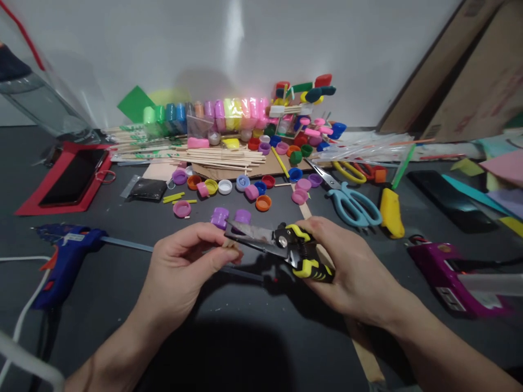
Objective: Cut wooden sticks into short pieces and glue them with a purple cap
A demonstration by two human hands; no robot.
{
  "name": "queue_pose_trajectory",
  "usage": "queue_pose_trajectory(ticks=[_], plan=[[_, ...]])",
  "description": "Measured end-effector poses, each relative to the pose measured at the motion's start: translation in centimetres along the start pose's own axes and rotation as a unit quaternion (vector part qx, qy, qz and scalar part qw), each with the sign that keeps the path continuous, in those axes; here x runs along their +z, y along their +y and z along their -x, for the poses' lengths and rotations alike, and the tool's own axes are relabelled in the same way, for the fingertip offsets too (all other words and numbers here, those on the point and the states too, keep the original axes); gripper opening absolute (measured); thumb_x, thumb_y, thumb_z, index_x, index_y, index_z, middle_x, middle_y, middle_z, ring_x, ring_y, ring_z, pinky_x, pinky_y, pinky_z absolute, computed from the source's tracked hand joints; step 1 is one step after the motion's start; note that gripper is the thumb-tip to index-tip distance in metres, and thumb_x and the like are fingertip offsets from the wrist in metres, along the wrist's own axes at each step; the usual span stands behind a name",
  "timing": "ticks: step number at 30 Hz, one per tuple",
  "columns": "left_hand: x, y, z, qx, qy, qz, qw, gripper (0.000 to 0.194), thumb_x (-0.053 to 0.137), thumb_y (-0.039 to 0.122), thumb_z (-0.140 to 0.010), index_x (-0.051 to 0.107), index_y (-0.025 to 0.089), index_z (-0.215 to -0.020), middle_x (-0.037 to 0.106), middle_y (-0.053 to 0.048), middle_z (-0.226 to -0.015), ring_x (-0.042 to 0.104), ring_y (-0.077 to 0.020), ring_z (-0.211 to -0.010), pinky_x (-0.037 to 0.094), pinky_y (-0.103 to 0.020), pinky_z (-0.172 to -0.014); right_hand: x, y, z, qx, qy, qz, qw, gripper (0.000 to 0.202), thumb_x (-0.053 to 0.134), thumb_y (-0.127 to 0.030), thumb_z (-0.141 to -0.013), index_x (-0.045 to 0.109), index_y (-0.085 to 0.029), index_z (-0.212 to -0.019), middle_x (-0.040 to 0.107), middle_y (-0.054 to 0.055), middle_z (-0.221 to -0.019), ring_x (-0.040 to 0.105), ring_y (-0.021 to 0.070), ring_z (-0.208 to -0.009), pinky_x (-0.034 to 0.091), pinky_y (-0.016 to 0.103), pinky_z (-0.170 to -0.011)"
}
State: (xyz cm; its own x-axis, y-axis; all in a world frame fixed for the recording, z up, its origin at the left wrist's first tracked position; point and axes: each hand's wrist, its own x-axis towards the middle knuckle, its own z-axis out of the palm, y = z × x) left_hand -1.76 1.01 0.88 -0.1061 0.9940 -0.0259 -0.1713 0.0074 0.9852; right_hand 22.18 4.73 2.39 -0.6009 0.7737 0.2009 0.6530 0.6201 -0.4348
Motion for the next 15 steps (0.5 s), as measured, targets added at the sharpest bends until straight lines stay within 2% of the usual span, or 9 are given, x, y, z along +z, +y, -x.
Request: queue_pose_trajectory(ticks=[6,11,15], plan=[[0.3,0.6,-0.1,-0.031,-0.001,-0.028,0.999,0.014,0.081,0.009,-0.064,0.077,0.022,-0.068,0.073,0.001,-0.065,0.07,-0.0132,-0.062,0.058,-0.018,-0.06,-0.6,0.4,0.3,-0.036,0.011,0.033,0.999,0.028,0.057,-0.023,-0.08,0.053,-0.018,-0.107,0.064,0.009,-0.089,0.063,0.0254,-0.08,0.049,0.034,-0.067],[0.4,0.7,-0.1,-0.042,-0.028,-0.049,0.998,0.011,0.079,0.011,-0.067,0.076,0.022,-0.065,0.072,0.001,-0.064,0.068,-0.0116,-0.061,0.055,-0.015,-0.058,-1.0,0.9,0.7,-0.063,0.014,0.074,0.995,0.023,0.052,-0.018,-0.078,0.053,-0.019,-0.101,0.066,0.008,-0.084,0.064,0.0242,-0.074,0.047,0.032,-0.061],[0.1,0.3,-0.1,-0.043,-0.038,-0.003,0.998,0.011,0.079,0.014,-0.071,0.076,0.024,-0.068,0.073,0.003,-0.065,0.07,-0.0132,-0.062,0.058,-0.02,-0.062,-0.8,1.2,0.9,-0.032,0.013,0.08,0.996,0.021,0.052,-0.019,-0.077,0.053,-0.021,-0.098,0.068,0.007,-0.081,0.064,0.023,-0.069,0.044,0.031,-0.058]])
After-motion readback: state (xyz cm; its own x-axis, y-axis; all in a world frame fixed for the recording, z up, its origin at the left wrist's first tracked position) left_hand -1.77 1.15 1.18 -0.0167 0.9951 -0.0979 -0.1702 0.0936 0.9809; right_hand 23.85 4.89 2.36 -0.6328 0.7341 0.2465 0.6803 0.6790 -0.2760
